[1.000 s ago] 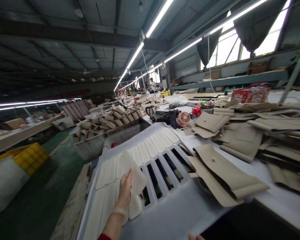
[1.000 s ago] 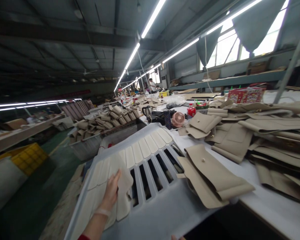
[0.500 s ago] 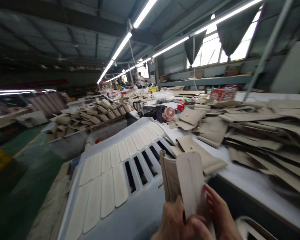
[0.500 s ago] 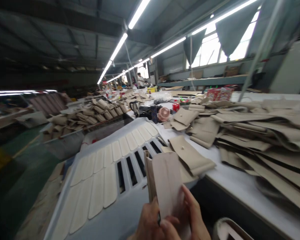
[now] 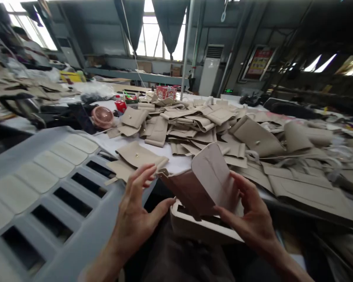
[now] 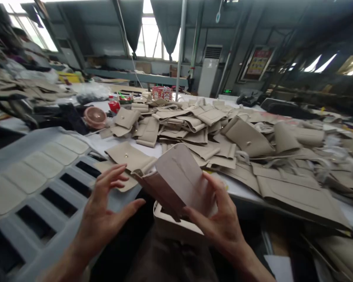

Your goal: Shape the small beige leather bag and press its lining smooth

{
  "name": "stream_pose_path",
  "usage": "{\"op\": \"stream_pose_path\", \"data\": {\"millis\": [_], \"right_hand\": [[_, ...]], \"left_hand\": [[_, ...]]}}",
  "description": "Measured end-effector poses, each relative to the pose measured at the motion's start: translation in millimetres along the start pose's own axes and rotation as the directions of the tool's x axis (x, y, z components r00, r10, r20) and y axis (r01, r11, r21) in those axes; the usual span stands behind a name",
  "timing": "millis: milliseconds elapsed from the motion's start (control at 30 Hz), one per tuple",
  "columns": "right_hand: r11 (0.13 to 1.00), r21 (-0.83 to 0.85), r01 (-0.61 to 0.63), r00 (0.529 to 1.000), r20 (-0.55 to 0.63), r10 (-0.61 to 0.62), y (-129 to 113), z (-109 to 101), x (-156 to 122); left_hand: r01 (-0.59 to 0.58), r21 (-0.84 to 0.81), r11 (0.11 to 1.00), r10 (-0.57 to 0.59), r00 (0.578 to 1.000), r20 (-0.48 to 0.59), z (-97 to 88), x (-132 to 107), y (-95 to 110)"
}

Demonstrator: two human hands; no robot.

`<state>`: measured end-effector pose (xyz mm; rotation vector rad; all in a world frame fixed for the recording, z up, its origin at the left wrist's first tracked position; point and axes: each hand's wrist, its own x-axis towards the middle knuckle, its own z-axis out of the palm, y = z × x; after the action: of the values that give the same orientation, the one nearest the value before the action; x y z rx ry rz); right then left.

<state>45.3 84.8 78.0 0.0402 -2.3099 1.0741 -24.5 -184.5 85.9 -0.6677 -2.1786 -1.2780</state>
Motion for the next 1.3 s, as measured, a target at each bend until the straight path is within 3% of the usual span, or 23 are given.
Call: {"op": "stream_pose_path", "data": {"millis": [100,167,367,567,767,967,1133,1300], "right_hand": [[0.997,-0.062,0.036,0.998,-0.04,-0.038,13,-9,-3],[0.995,-0.09,0.036,0.998,-0.056,-0.041,21,-9,-5],[0.987,-0.147,0.066,0.996,-0.045,-0.073,46,-5,-14],[0.978,-0.164,0.131,0.989,-0.05,-0.141,53,-4,-16],[0.981,-0.184,0.056,0.998,-0.015,-0.06,56,-5,-16],[0.96,-0.255,0.113,0.986,0.148,-0.077,65,-10,-19],[0.881,-0.418,0.223,0.948,0.303,-0.097,70,-9,-25],[0.77,-0.513,0.379,0.902,0.391,-0.183,71,-13,-23]], "left_hand": [[0.041,-0.056,0.998,-0.027,0.973,0.23,22.8,15,-7],[0.063,-0.088,0.994,-0.034,0.954,0.299,39.0,21,-12],[0.068,-0.087,0.994,-0.04,0.955,0.295,68.2,19,-26],[0.089,-0.092,0.992,-0.062,0.963,0.262,76.1,15,-32],[0.114,-0.077,0.99,-0.081,0.935,0.345,84.1,14,-38],[0.169,-0.034,0.985,-0.137,0.887,0.442,99.9,-11,-58],[0.144,0.012,0.989,-0.131,0.858,0.496,106.4,-35,-71],[0.304,-0.026,0.952,-0.253,0.834,0.49,102.9,-48,-81]]}}
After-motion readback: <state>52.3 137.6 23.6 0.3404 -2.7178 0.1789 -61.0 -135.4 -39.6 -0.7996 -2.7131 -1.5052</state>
